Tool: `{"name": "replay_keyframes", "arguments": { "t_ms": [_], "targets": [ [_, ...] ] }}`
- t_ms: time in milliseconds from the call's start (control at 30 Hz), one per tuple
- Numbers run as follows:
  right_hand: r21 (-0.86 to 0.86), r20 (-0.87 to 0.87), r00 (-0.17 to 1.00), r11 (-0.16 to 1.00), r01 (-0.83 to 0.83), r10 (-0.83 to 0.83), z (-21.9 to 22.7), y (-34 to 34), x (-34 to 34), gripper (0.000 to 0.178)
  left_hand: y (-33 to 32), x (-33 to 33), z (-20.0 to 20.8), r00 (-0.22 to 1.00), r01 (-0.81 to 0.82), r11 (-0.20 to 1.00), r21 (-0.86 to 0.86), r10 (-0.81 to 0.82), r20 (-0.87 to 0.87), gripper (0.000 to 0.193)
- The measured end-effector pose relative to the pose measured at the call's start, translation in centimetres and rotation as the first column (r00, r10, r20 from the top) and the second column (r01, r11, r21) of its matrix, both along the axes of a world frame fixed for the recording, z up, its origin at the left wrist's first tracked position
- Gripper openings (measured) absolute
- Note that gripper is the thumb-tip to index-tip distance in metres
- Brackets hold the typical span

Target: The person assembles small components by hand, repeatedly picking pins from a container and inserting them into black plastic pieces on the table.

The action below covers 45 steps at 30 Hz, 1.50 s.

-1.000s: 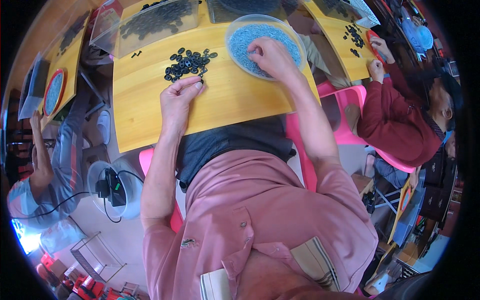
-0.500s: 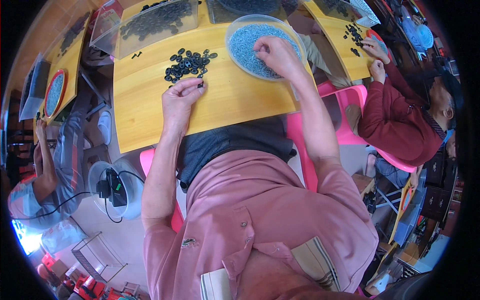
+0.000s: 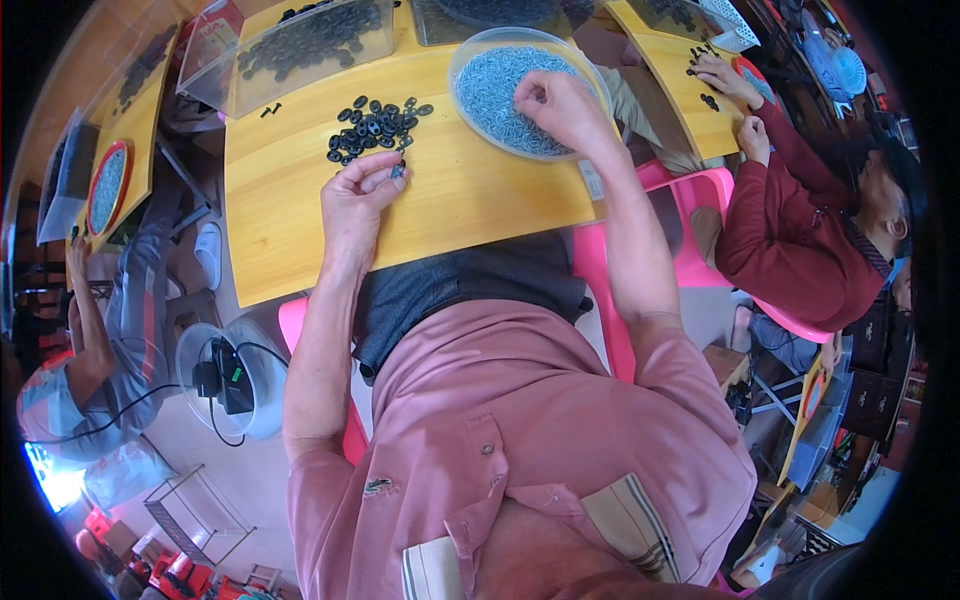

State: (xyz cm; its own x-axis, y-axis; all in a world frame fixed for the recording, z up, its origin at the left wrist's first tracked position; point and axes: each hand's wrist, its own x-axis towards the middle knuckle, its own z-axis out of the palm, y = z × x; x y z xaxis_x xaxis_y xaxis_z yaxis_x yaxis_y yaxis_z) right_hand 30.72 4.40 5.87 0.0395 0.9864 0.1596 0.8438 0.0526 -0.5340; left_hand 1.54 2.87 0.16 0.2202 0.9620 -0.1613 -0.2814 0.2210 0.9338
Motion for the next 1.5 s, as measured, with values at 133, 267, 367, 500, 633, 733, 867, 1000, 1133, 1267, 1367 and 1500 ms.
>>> {"name": "replay_keyframes", "arguments": {
  "t_ms": [133, 267, 367, 500, 633, 733, 867, 1000, 1133, 1267, 1367, 1500],
  "targets": [
    [-0.065, -0.082, 0.997, 0.998, -0.005, 0.000, 0.1, 0.2, 0.3, 0.012, 0.1, -0.1, -0.1, 1.000, 0.006, 1.000, -0.001, -0.006, -0.006, 0.027],
    [-0.058, -0.146, 0.989, 0.998, 0.002, -0.011, -0.4, 0.3, 0.5, 0.015, 0.3, -0.3, -0.4, 1.000, 0.017, 1.000, 0.015, -0.017, 0.011, 0.027],
    [-0.031, -0.134, 0.991, 1.000, 0.002, -0.006, -0.3, 0.2, 0.4, 0.018, 0.4, -0.4, -0.4, 1.000, 0.020, 1.000, 0.020, -0.020, 0.004, 0.025],
    [-0.043, -0.117, 0.993, 0.999, 0.012, -0.017, 0.0, 0.2, 0.2, 0.019, 0.3, -0.4, -0.3, 1.000, 0.002, 1.000, 0.022, -0.002, 0.001, 0.022],
    [-0.029, -0.080, 0.997, 1.000, 0.008, -0.011, 0.6, -0.2, -0.3, 0.017, 0.4, -0.3, -0.2, 1.000, 0.005, 1.000, 0.011, -0.005, 0.003, 0.022],
    [0.003, -0.034, 0.997, 0.998, -0.065, 0.065, 0.5, -0.2, -1.0, 0.014, 0.3, -0.3, -0.1, 0.999, -0.005, 1.000, -0.015, 0.006, 0.036, 0.023],
    [0.121, 0.107, 0.984, 0.980, -0.155, 0.143, -1.3, 0.0, -1.7, 0.015, 0.3, -0.2, 0.0, 0.998, 0.003, 1.000, 0.007, -0.004, 0.055, 0.024],
    [0.115, 0.122, 0.984, 0.983, -0.142, 0.128, -1.4, 0.2, -1.8, 0.011, 0.3, -0.3, 0.0, 0.999, 0.008, 1.000, 0.005, -0.009, 0.047, 0.025],
    [0.085, 0.046, 0.992, 0.990, -0.117, 0.113, -0.8, 0.2, -1.6, 0.010, 0.2, -0.2, 0.4, 1.000, 0.010, 1.000, -0.009, -0.009, 0.024, 0.023],
    [-0.015, -0.156, 0.987, 0.999, -0.036, 0.033, -0.7, 0.4, -1.0, 0.012, 0.1, -0.2, 0.5, 0.999, 0.020, 1.000, -0.017, -0.019, 0.033, 0.025],
    [-0.031, -0.191, 0.982, 1.000, -0.001, -0.005, -0.5, 0.3, -1.0, 0.013, 0.1, -0.2, 0.5, 0.999, 0.019, 1.000, -0.020, -0.018, 0.033, 0.025],
    [-0.065, -0.220, 0.975, 0.998, 0.023, -0.037, -0.4, 0.3, -1.0, 0.014, 0.1, -0.2, 0.5, 0.999, 0.030, 0.999, -0.009, -0.030, 0.027, 0.025]
  ]
}}
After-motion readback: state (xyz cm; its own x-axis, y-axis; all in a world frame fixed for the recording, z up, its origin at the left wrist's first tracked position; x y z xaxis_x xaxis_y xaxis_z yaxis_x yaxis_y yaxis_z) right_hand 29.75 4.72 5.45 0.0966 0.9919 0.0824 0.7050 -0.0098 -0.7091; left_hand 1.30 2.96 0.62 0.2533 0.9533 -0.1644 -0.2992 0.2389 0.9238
